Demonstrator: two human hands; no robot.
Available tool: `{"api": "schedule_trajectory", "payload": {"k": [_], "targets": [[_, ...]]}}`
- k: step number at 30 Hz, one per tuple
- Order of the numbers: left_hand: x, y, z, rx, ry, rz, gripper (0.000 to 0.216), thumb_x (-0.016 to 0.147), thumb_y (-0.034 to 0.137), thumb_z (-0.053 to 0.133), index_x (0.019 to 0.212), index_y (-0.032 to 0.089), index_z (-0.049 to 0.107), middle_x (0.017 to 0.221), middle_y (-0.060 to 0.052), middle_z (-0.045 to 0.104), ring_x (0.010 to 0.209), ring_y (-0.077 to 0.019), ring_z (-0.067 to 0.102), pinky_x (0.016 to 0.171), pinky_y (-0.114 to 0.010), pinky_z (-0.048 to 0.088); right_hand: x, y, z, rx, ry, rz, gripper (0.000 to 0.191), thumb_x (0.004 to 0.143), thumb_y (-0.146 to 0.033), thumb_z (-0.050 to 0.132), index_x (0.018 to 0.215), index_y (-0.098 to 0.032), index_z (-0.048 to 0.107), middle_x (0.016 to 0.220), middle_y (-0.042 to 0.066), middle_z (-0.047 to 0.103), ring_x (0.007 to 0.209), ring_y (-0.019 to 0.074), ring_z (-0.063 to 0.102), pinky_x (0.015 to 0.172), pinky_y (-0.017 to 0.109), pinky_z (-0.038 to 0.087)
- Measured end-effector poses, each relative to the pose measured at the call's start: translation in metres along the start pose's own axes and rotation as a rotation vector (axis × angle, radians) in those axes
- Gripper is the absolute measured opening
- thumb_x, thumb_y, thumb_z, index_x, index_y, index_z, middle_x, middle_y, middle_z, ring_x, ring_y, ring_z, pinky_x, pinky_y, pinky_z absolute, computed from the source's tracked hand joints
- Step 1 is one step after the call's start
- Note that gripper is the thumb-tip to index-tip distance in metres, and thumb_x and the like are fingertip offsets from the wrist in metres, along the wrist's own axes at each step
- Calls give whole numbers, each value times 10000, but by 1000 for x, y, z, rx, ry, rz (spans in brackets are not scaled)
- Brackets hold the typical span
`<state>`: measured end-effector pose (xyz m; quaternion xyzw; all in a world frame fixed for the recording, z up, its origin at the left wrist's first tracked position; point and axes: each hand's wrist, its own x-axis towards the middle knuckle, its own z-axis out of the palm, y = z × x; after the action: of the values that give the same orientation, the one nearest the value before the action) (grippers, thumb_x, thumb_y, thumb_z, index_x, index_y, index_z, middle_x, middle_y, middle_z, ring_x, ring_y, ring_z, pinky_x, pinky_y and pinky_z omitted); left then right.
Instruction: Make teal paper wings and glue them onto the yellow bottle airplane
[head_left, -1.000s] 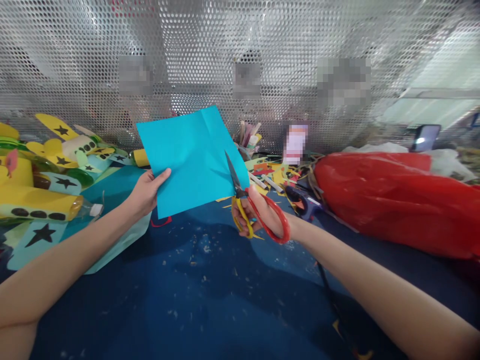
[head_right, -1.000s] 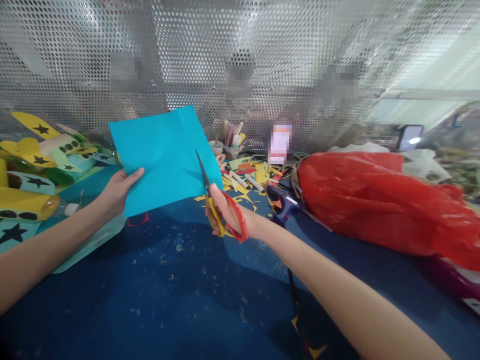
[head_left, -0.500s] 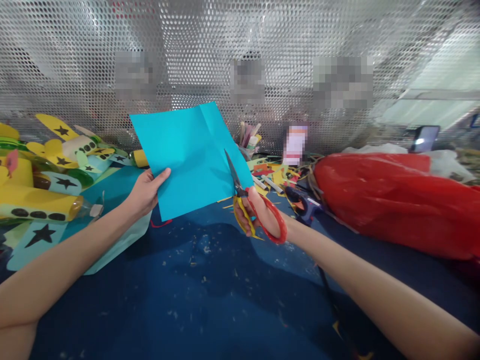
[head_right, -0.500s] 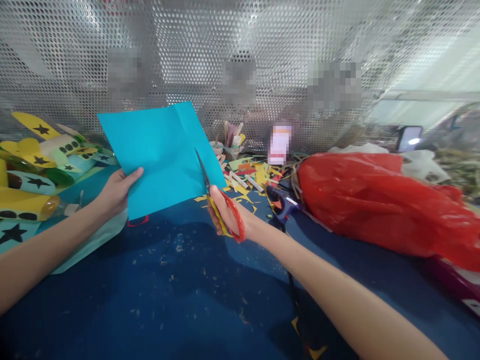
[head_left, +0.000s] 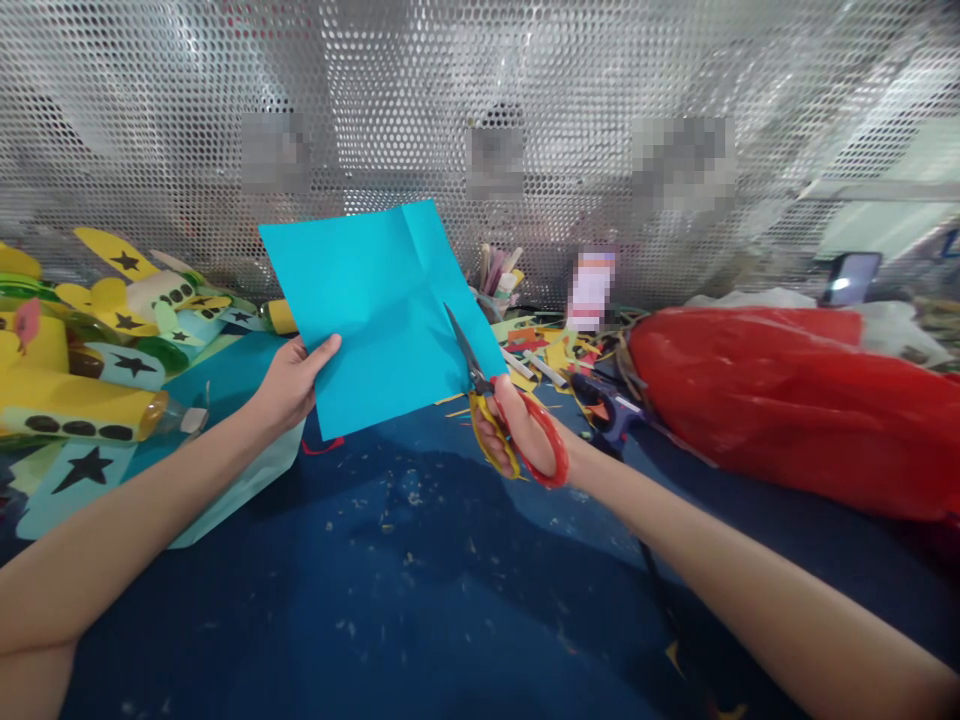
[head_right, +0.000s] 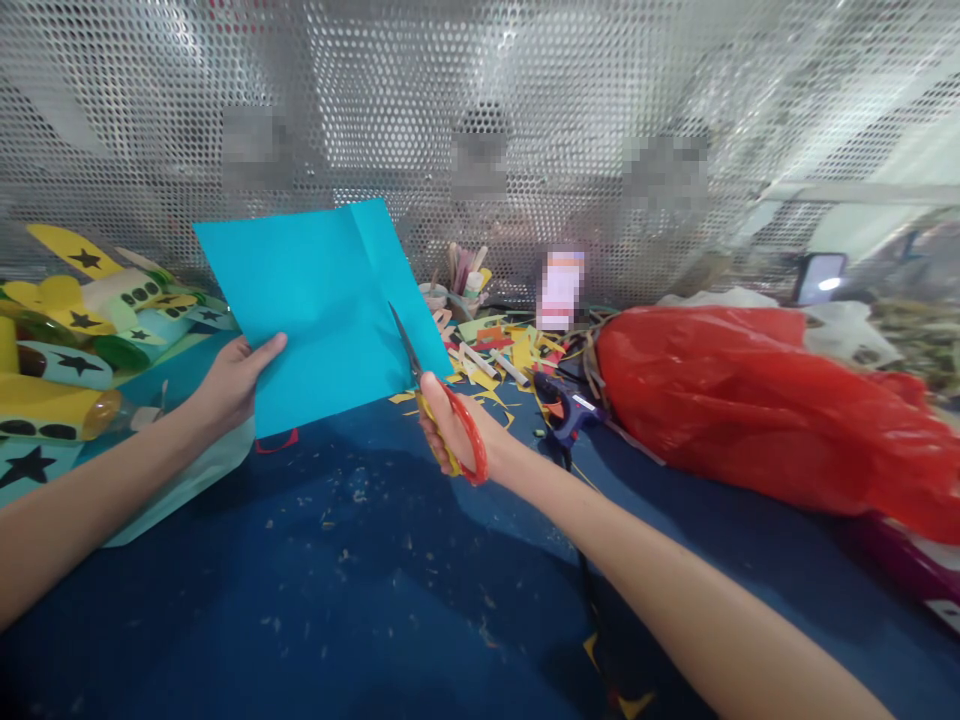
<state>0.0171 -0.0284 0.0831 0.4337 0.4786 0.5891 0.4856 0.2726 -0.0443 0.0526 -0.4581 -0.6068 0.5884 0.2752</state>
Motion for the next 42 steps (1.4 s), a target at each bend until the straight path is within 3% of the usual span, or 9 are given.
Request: {"api": "schedule_trajectory", "payload": {"k": [6, 30, 33, 37, 42], "targets": [[1, -2, -3, 35, -40, -1, 411, 871, 251, 588, 1277, 192, 568, 1292, -91, 622, 1191, -301, 577, 958, -439, 534, -3, 1, 3, 1, 91, -2, 629, 793, -806, 297, 586, -219, 380, 434, -60, 368, 307, 72, 379, 293, 207, 350], [8, -11, -12, 46, -90, 63, 422, 845, 326, 630, 1246, 201, 588, 1270, -83, 638, 1177, -302, 587, 939, -428, 554, -4, -2, 8, -107, 168, 24, 670, 736, -858, 306, 518, -225, 331, 388, -58, 322, 253, 71, 335, 249, 224, 289], [10, -13, -14, 46, -110, 37, 425, 822, 355, 657, 1213, 197, 610, 1240, -91, 656, 1159, -314, 598, 926, -445, 558, -4, -2, 5, -126, 175, 35, 660, 746, -845, 318, 535, -221, 353, 403, -45, 383, 288, 85, 397, 298, 229, 353], [12, -18, -15, 70, -138, 17, 464, 786, 407, 688, 1179, 167, 626, 1198, -114, 676, 1146, -330, 604, 918, -457, 557, -1, -1, -2, -116, 73, 25, 677, 742, -859, 277, 559, -215, 375, 480, 21, 545, 446, 140, 570, 479, 260, 489], [13, -22, -16, 122, -204, 33, 494, 787, 450, 673, 1199, 182, 624, 1202, -114, 674, 1159, -340, 593, 943, -490, 534, 1, -4, -4, -74, 7, 49, 697, 732, -869, 267, 578, -205, 416, 571, 55, 607, 548, 147, 598, 556, 250, 498]]}}
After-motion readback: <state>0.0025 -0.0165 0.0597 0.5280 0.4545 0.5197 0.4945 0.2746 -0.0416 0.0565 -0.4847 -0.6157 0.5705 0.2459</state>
